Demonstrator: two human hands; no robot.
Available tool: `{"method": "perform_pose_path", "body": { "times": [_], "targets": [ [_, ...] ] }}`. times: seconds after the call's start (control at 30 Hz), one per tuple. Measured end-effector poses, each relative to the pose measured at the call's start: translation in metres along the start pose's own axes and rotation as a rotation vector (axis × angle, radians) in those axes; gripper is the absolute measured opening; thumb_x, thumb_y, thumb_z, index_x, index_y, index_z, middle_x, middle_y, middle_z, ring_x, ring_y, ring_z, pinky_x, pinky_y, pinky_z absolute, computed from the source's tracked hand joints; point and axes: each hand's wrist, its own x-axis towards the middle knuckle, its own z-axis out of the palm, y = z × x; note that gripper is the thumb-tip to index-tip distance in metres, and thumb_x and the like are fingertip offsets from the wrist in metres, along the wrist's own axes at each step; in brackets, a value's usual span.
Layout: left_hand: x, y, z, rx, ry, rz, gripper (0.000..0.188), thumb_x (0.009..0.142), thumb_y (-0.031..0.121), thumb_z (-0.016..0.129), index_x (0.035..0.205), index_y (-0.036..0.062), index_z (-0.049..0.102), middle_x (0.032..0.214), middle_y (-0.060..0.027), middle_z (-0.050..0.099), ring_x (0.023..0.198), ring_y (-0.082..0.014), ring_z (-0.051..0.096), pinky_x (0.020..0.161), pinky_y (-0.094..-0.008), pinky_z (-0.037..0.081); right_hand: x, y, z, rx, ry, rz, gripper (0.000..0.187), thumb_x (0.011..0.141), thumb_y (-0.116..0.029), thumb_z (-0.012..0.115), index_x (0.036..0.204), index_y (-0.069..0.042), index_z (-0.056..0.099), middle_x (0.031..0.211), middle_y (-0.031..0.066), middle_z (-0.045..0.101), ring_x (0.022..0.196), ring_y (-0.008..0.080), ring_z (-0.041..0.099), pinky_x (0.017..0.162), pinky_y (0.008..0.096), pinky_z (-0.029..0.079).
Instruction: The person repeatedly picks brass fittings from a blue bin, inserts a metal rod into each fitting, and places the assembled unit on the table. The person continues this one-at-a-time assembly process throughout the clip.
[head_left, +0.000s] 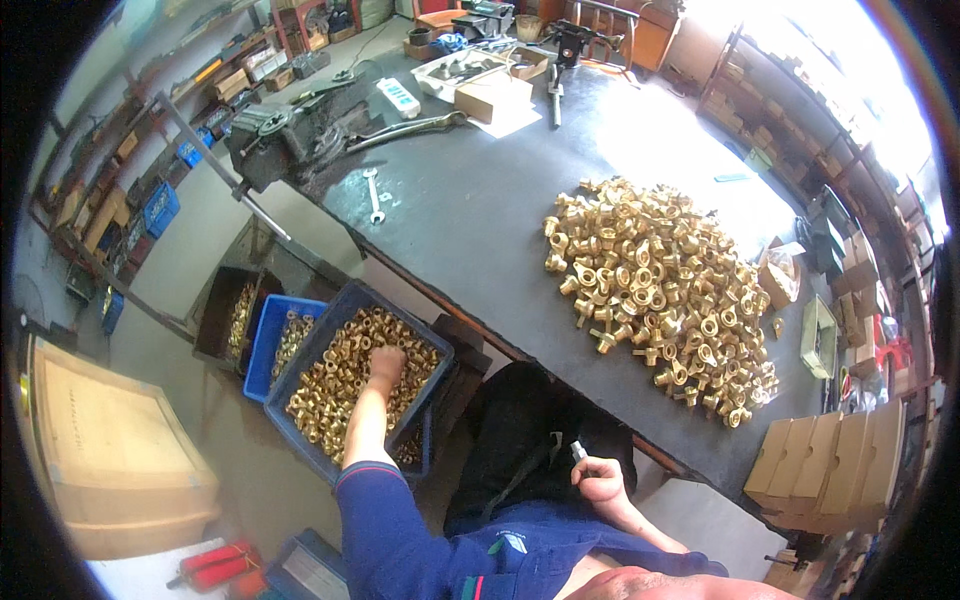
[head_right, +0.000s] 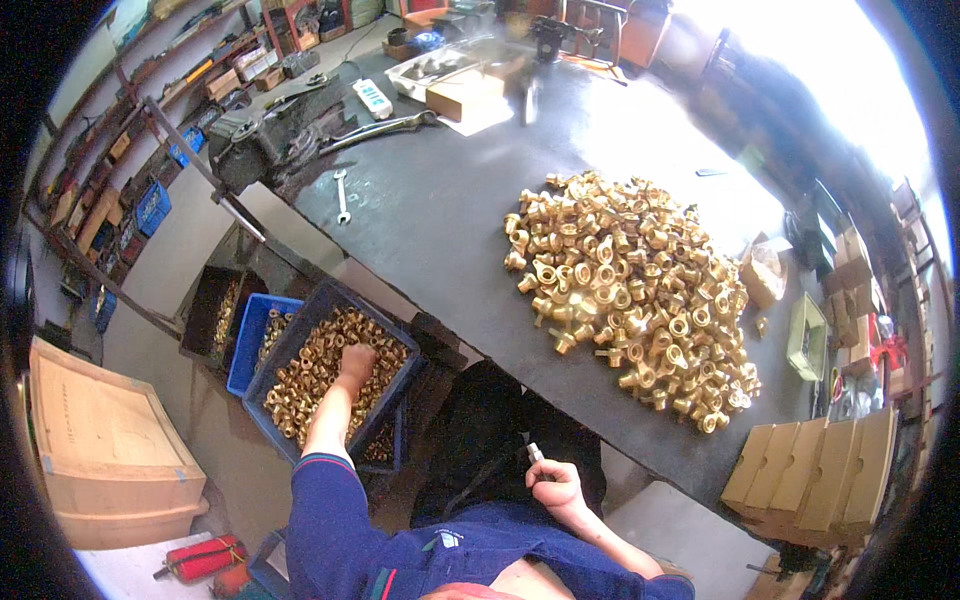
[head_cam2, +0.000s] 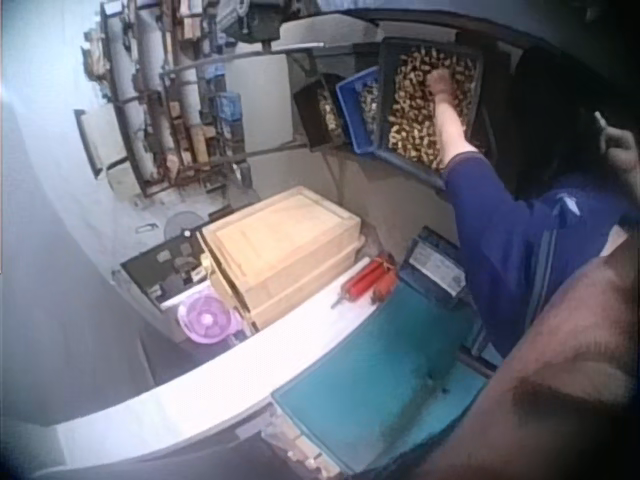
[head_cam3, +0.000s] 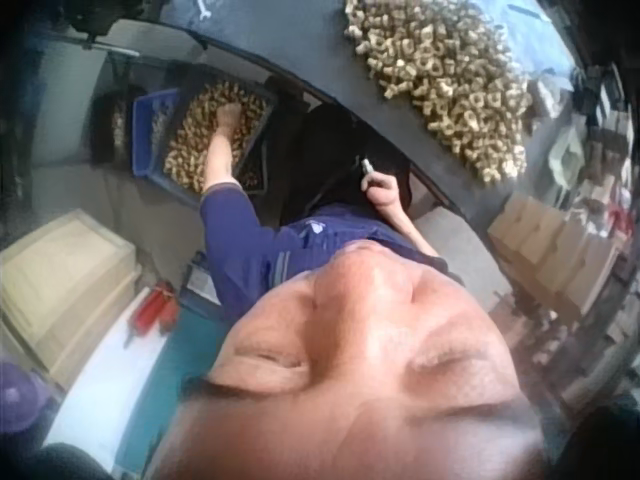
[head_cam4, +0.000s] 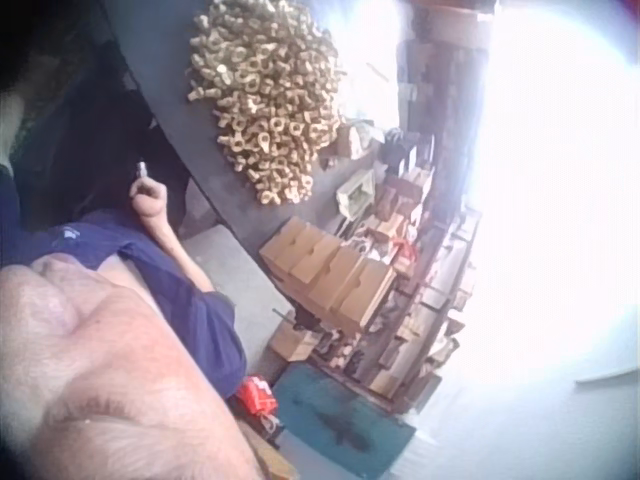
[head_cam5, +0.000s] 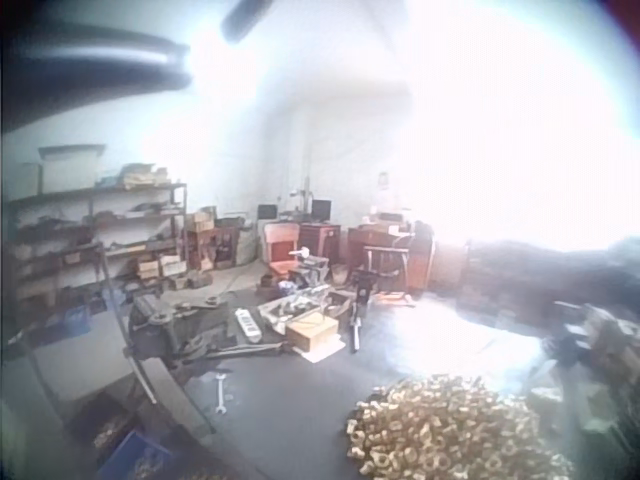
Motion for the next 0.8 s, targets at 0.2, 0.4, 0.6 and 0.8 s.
{"method": "perform_pose_path", "body": {
  "times": [0.2, 0.4, 0.6, 0.8],
  "targets": [
    [-0.021, -0.011, -0.016, -0.391, 0.106, -0.309, 0.019, 0.071, 0.016, 0.063, 0.087, 0.0083, 0.066, 0.077, -0.0126, 0.065, 0.075, -0.0291, 0.064, 0.069, -0.0374, 0.049, -0.002, 0.004, -0.003, -0.028, 0.008, 0.014, 0.012, 0.058, 0.002, 0.048, 0.066, -0.001, 0.057, 0.064, -0.0028, 0.053, 0.064, 0.0067, 0.046, 0.059, 0.0206, 0.035],
    [-0.085, 0.002, -0.088, -2.104, 0.236, -0.430, 0.026, 0.083, 0.015, 0.056, 0.103, -0.0015, 0.060, 0.076, -0.0071, 0.064, 0.058, -0.0131, 0.060, 0.048, -0.0235, 0.048, 0.001, 0.009, -0.005, 0.018, -0.081, -0.043, 0.013, 0.055, -0.002, 0.048, 0.064, -0.002, 0.057, 0.064, -0.0020, 0.055, 0.063, 0.0067, 0.047, 0.056, 0.0215, 0.036],
    [-0.134, 0.066, -0.179, -2.238, -0.106, 0.061, 0.018, 0.083, 0.009, 0.059, 0.098, -0.0011, 0.061, 0.077, -0.0071, 0.062, 0.061, -0.0143, 0.060, 0.056, -0.0258, 0.051, 0.019, -0.028, 0.007, -0.301, -0.288, -0.236, 0.009, 0.056, -0.006, 0.054, 0.065, -0.004, 0.056, 0.063, 0.0070, 0.051, 0.060, 0.0179, 0.049, 0.053, 0.0299, 0.037],
    [-0.150, 0.133, -0.236, -2.081, -0.667, 0.438, 0.024, 0.083, 0.008, 0.059, 0.103, -0.0044, 0.059, 0.083, -0.0102, 0.063, 0.070, -0.0150, 0.061, 0.063, -0.0277, 0.052, 0.023, -0.052, 0.002, -0.451, -0.370, -0.389, 0.006, 0.058, -0.010, 0.057, 0.064, -0.008, 0.056, 0.065, 0.0113, 0.048, 0.058, 0.0275, 0.049, 0.050, 0.0367, 0.038]
  ]
}}
